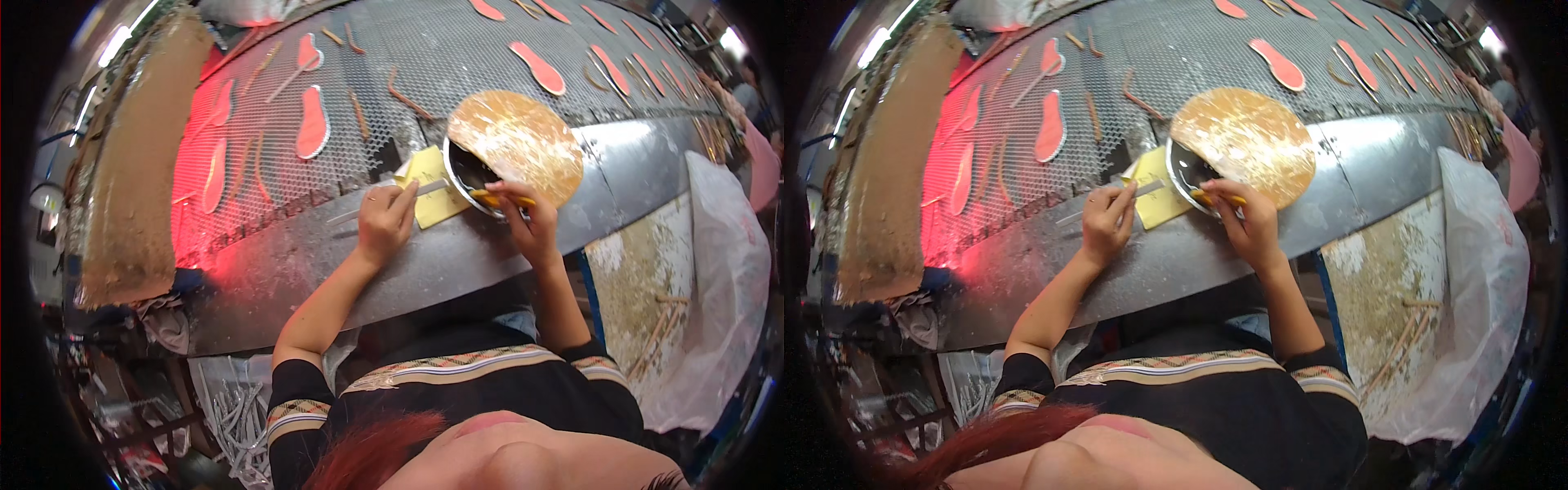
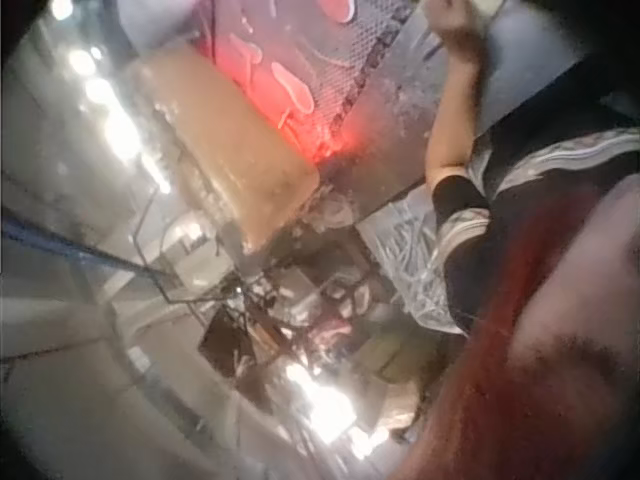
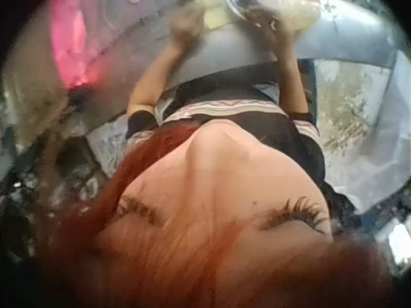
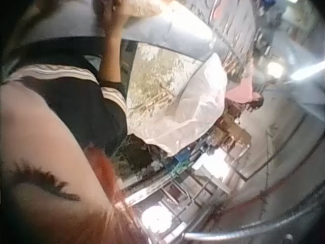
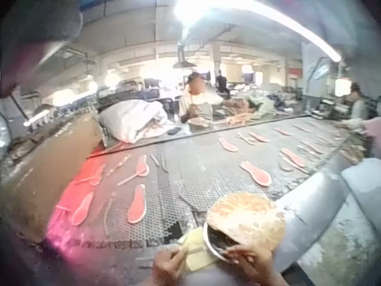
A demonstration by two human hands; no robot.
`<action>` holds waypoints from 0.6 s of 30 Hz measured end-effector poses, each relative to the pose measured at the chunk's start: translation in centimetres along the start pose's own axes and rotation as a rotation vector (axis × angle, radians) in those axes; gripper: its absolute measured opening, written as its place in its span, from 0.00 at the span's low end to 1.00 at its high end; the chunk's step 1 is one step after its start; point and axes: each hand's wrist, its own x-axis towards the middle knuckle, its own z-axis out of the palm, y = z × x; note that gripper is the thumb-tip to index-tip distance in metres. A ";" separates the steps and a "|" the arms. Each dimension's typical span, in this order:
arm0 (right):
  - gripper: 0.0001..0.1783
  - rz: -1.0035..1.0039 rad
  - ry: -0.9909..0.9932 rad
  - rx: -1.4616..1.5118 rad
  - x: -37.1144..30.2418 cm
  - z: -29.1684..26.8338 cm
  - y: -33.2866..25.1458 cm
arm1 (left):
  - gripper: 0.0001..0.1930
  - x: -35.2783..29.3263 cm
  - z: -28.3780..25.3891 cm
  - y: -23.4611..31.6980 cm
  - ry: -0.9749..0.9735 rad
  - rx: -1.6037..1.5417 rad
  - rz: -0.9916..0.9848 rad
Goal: Apply adhesive to thin shoe components and place them on a conveyor belt.
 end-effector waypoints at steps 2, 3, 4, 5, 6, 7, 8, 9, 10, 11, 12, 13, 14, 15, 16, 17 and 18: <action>0.11 0.001 0.026 -0.005 0.6 0.3 -0.4 | 0.17 -0.3 -0.5 0.4 0.001 0.010 0.023; 0.11 -0.026 0.050 0.013 0.5 0.4 -0.6 | 0.18 -0.2 -0.7 0.4 0.008 0.016 0.081; 0.11 -0.019 0.044 -0.002 0.5 0.4 -0.7 | 0.18 -0.3 -0.7 0.5 0.011 0.000 0.074; 0.12 -0.003 0.064 0.009 0.4 0.4 -0.8 | 0.18 -0.4 -0.7 0.7 -0.008 0.005 0.076; 0.13 0.011 0.083 0.022 0.4 0.4 -0.9 | 0.18 -0.6 -0.6 0.7 -0.026 0.012 0.079; 0.13 0.011 0.073 0.019 0.4 0.5 -0.9 | 0.18 -0.6 -0.6 0.6 -0.021 0.011 0.071; 0.13 0.018 0.063 0.026 0.5 0.5 -0.9 | 0.19 -0.6 -0.4 0.6 -0.036 -0.037 0.071; 0.14 0.025 0.053 0.034 0.6 0.5 -0.9 | 0.21 -0.5 -0.3 0.5 -0.050 -0.085 0.071; 0.14 0.025 0.045 0.035 0.8 0.6 -1.1 | 0.21 -0.4 -0.1 0.4 -0.046 -0.083 0.063; 0.14 0.011 0.033 0.018 1.0 0.7 -1.3 | 0.22 -0.3 0.1 0.4 -0.039 -0.119 0.082; 0.13 -0.003 0.021 0.002 1.2 0.9 -1.5 | 0.24 -0.3 0.1 0.3 -0.032 -0.155 0.100; 0.13 -0.003 0.012 -0.001 1.4 0.9 -1.4 | 0.25 -0.5 0.2 0.5 -0.058 -0.160 0.077; 0.14 -0.082 0.024 -0.062 1.6 0.9 -1.3 | 0.25 -0.5 0.3 0.6 -0.053 -0.162 0.070; 0.14 -0.162 0.035 -0.122 1.7 0.9 -1.2 | 0.24 -0.6 0.5 0.5 -0.040 -0.183 0.098; 0.14 -0.163 0.026 -0.121 1.8 0.9 -1.3 | 0.23 -0.6 0.5 0.5 -0.027 -0.203 0.125; 0.14 -0.109 -0.012 -0.122 1.8 0.8 -1.5 | 0.23 -0.6 0.4 0.6 -0.023 -0.202 0.118; 0.14 -0.056 -0.049 -0.122 1.9 0.7 -1.6 | 0.22 -0.5 0.2 0.7 -0.042 -0.172 0.156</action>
